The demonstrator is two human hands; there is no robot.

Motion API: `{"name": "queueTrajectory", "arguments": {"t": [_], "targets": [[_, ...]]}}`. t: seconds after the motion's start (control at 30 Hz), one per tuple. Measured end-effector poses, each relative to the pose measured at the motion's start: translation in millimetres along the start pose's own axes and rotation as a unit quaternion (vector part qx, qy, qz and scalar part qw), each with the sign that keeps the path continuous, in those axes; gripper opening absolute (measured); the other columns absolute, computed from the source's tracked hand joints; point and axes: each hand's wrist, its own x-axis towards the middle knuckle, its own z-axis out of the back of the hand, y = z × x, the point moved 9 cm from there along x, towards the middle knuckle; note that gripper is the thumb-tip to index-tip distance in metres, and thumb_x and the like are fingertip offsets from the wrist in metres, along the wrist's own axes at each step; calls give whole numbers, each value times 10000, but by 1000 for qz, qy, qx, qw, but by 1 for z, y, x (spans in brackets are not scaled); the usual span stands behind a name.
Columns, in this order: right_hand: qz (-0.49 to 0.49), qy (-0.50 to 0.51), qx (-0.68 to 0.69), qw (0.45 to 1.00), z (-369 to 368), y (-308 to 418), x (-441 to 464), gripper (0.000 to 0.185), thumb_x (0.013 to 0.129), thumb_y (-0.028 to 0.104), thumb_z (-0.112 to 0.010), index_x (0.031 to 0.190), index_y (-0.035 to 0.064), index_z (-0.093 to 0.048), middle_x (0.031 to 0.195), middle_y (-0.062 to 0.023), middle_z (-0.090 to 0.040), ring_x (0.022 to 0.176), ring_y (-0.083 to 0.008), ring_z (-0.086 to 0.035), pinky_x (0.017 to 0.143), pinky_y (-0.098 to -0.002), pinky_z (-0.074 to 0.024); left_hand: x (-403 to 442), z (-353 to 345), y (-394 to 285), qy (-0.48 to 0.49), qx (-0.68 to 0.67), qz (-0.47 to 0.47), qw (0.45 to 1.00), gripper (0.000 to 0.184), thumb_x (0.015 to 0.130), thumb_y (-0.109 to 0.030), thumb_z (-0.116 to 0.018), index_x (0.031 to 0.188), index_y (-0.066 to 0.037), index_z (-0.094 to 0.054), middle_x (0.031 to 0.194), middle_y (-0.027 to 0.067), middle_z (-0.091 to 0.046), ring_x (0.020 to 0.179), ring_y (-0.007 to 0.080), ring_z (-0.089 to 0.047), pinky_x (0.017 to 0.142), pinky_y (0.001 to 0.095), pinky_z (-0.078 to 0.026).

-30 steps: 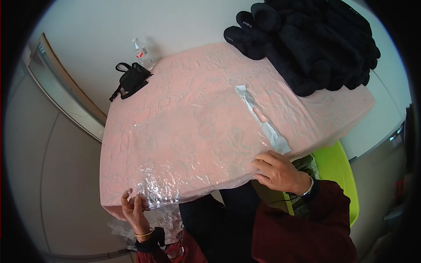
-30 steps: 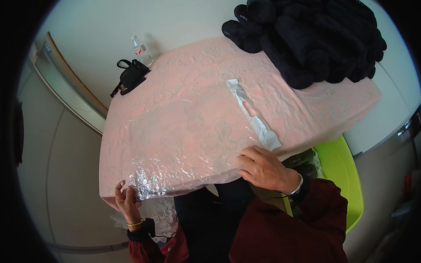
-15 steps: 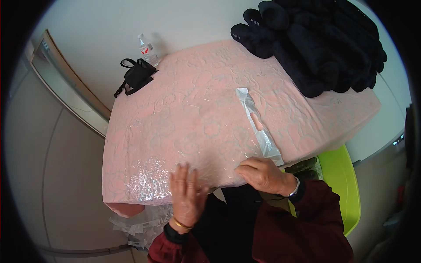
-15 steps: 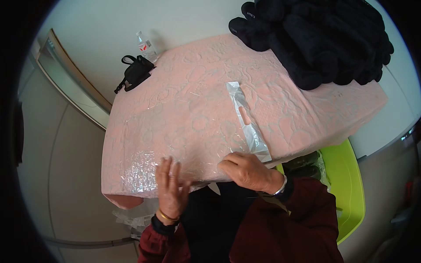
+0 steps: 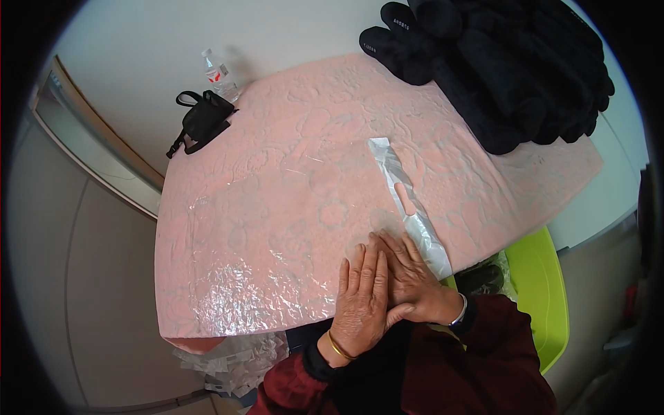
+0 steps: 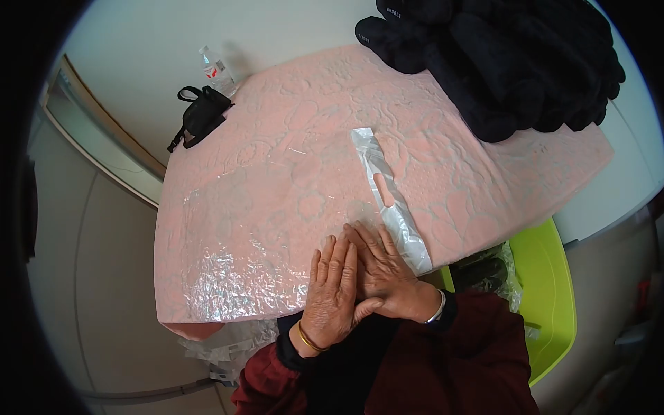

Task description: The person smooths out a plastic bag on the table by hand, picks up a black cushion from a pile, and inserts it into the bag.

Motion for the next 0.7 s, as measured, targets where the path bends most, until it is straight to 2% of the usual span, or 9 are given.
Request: {"name": "queueTrajectory", "arguments": {"t": [0.03, 0.13, 0.23, 0.33, 0.47, 0.5, 0.57, 0.7], "targets": [[5, 38, -20, 999, -7, -1, 1, 869, 973, 604, -446, 1517, -65, -342, 1615, -256, -257, 1533, -371, -196, 1243, -517, -109, -1, -3, 6, 19, 12, 10, 1000, 932, 934, -611, -545, 1480, 120, -353, 1553, 320, -327, 1467, 470, -303, 1184, 592, -232], [-13, 43, 12, 999, -3, -5, 3, 875, 978, 600, -453, 1514, -81, -329, 1621, -254, -237, 1536, -372, -181, 1242, -518, -108, -13, -4, 24, 62, 30, 32, 997, 967, 919, -642, -534, 1481, 122, -349, 1550, 318, -334, 1468, 468, -303, 1189, 582, -231], [-21, 58, 29, 998, 2, -15, 1, 890, 979, 596, -467, 1517, -94, -306, 1625, -252, -225, 1537, -373, -173, 1242, -517, -106, -38, 13, 46, 115, 103, 42, 987, 1010, 919, -699, -474, 1493, 121, -333, 1556, 316, -332, 1469, 469, -301, 1198, 563, -222], [-26, 78, 34, 996, 5, -30, -4, 915, 975, 593, -490, 1525, -105, -272, 1628, -249, -221, 1537, -372, -174, 1243, -514, -103, -67, 46, 79, 133, 165, 84, 974, 1042, 890, -714, -495, 1498, 115, -330, 1570, 305, -331, 1474, 445, -317, 1206, 553, -216], [-50, 78, 47, 995, 9, -45, -6, 924, 964, 576, -521, 1537, -94, -245, 1634, -240, -213, 1536, -373, -178, 1242, -512, -109, -121, 96, 148, 95, 192, 179, 960, 1081, 917, -784, -356, 1512, 117, -298, 1585, 308, -294, 1488, 450, -275, 1218, 540, -177], [-53, 80, 47, 994, 8, -46, -6, 920, 964, 571, -524, 1537, -93, -247, 1634, -241, -212, 1536, -375, -178, 1242, -512, -110, -132, 105, 161, 93, 192, 180, 960, 1081, 917, -784, -356, 1512, 117, -298, 1585, 308, -294, 1488, 450, -275, 1218, 540, -177], [-57, 81, 48, 994, 7, -48, -6, 912, 963, 560, -532, 1537, -90, -252, 1635, -241, -210, 1534, -378, -180, 1241, -510, -113, -151, 124, 187, 91, 227, 243, 939, 1066, 930, -770, -369, 1517, 116, -289, 1590, 306, -281, 1483, 446, -279, 1217, 533, -170], [-51, 63, 47, 996, 8, -47, -7, 904, 959, 546, -547, 1537, -87, -259, 1632, -242, -218, 1532, -380, -185, 1240, -509, -122, -162, 132, 197, 69, 227, 268, 934, 1050, 938, -757, -382, 1512, 117, -297, 1582, 299, -299, 1471, 441, -300, 1208, 541, -181]]}}
